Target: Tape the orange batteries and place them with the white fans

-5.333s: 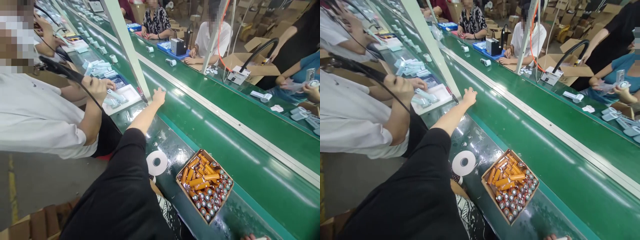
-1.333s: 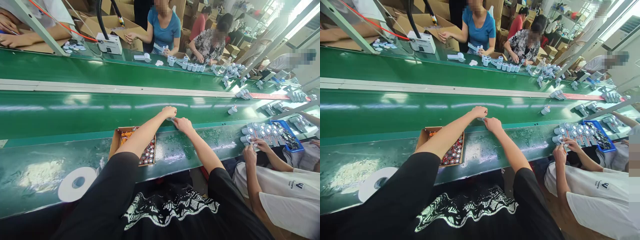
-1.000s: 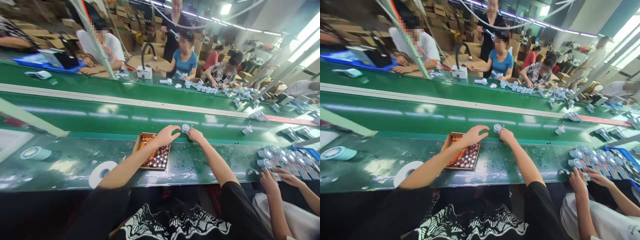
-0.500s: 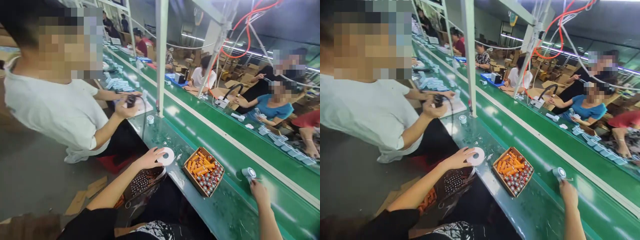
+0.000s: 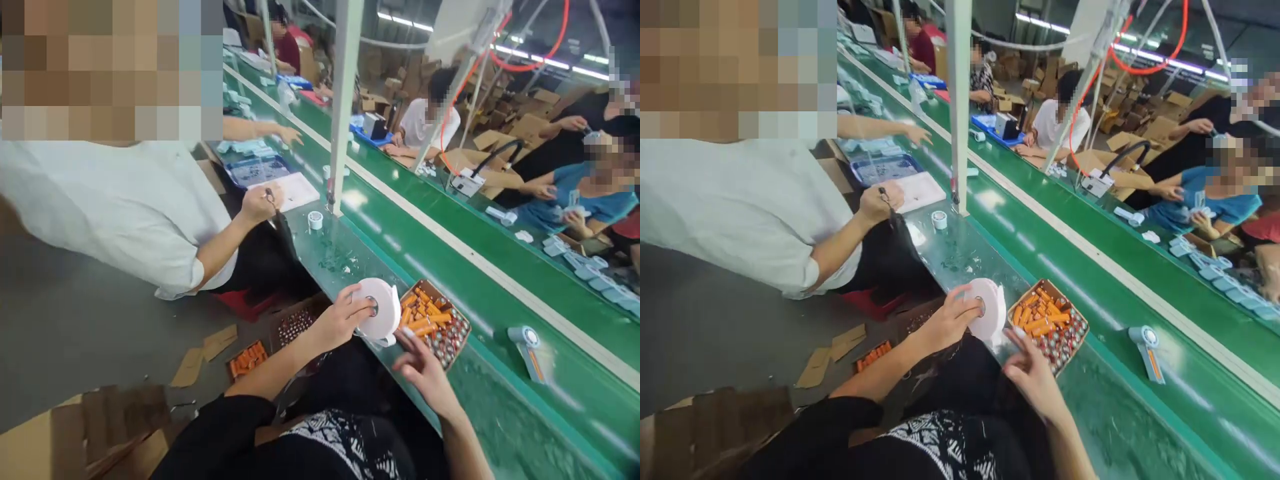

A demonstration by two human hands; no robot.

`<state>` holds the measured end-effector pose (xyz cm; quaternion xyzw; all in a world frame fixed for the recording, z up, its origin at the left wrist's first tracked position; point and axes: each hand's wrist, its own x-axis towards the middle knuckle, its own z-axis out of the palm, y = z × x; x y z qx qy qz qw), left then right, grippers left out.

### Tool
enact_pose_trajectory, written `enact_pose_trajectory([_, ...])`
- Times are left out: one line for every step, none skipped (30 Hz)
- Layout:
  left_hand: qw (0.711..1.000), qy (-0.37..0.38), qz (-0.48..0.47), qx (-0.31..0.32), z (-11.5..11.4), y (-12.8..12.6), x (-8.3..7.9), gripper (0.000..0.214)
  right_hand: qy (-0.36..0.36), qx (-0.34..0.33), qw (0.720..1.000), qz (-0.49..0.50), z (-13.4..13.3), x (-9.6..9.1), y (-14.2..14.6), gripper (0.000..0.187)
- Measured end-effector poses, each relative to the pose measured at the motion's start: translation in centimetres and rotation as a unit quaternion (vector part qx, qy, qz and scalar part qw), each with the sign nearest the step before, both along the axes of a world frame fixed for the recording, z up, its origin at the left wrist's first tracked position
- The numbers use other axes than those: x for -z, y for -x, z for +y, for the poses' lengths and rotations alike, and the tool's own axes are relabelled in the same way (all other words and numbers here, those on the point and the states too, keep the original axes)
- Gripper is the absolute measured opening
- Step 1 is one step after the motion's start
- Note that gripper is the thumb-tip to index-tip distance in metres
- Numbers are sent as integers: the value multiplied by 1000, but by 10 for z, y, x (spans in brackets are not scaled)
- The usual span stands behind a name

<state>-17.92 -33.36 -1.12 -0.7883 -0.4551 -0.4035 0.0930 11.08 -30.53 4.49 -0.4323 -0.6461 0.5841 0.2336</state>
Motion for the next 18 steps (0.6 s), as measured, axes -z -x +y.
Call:
enact_pose_trajectory([1000, -12, -13, 9, -1, 0, -4, 46, 22, -34, 999, -2, -10, 5, 21, 70])
enact_pose_trajectory([999, -15, -33, 7, -3, 3, -8, 48, 39, -68, 997, -9, -18, 10, 37, 63])
enact_pose_trajectory([998, -9, -60, -10, -4, 9, -11, 49, 53, -105, 993, -15, -25, 15, 49, 58])
enact_pose_trajectory([995, 1, -89, -41, -5, 17, -13, 50, 64, -142, 988, -18, -31, 20, 57, 56])
enact_pose_trajectory([990, 9, -113, -81, -6, 25, -14, 51, 68, -176, 982, -15, -36, 25, 63, 56])
enact_pose_trajectory([985, 9, -127, -120, -6, 34, -13, 51, 68, -199, 978, -8, -40, 30, 67, 55])
enact_pose_trajectory([981, 0, -127, -148, -7, 41, -12, 49, 66, -204, 977, 0, -42, 36, 70, 55])
enact_pose_trajectory([981, -14, -113, -158, -9, 46, -9, 45, 67, -191, 979, 11, -43, 40, 72, 56])
enact_pose_trajectory([984, -28, -91, -151, -11, 49, -6, 40, 75, -162, 984, 29, -43, 44, 74, 61])
enact_pose_trajectory([989, -37, -65, -130, -14, 49, -2, 36, 89, -126, 987, 52, -41, 47, 74, 68])
enact_pose_trajectory([993, -39, -43, -104, -17, 47, 2, 34, 106, -98, 987, 75, -38, 49, 74, 74])
enact_pose_trajectory([996, -40, -30, -79, -21, 44, 6, 33, 120, -86, 985, 92, -36, 49, 74, 75])
enact_pose_trajectory([996, -40, -32, -67, -24, 40, 10, 31, 125, -93, 983, 98, -34, 49, 73, 70])
enact_pose_trajectory([995, -41, -52, -72, -25, 37, 14, 28, 117, -118, 982, 93, -33, 48, 73, 61])
enact_pose_trajectory([991, -36, -92, -92, -26, 34, 17, 24, 95, -159, 980, 76, -33, 47, 73, 51])
enact_pose_trajectory([981, -23, -153, -120, -25, 32, 21, 21, 59, -206, 975, 49, -35, 46, 74, 40])
enact_pose_trajectory([963, 2, -226, -146, -24, 31, 24, 25, 13, -248, 969, 9, -37, 44, 75, 31])
enact_pose_trajectory([940, 36, -298, -162, -22, 31, 27, 35, -38, -282, 958, -41, -40, 42, 75, 25])
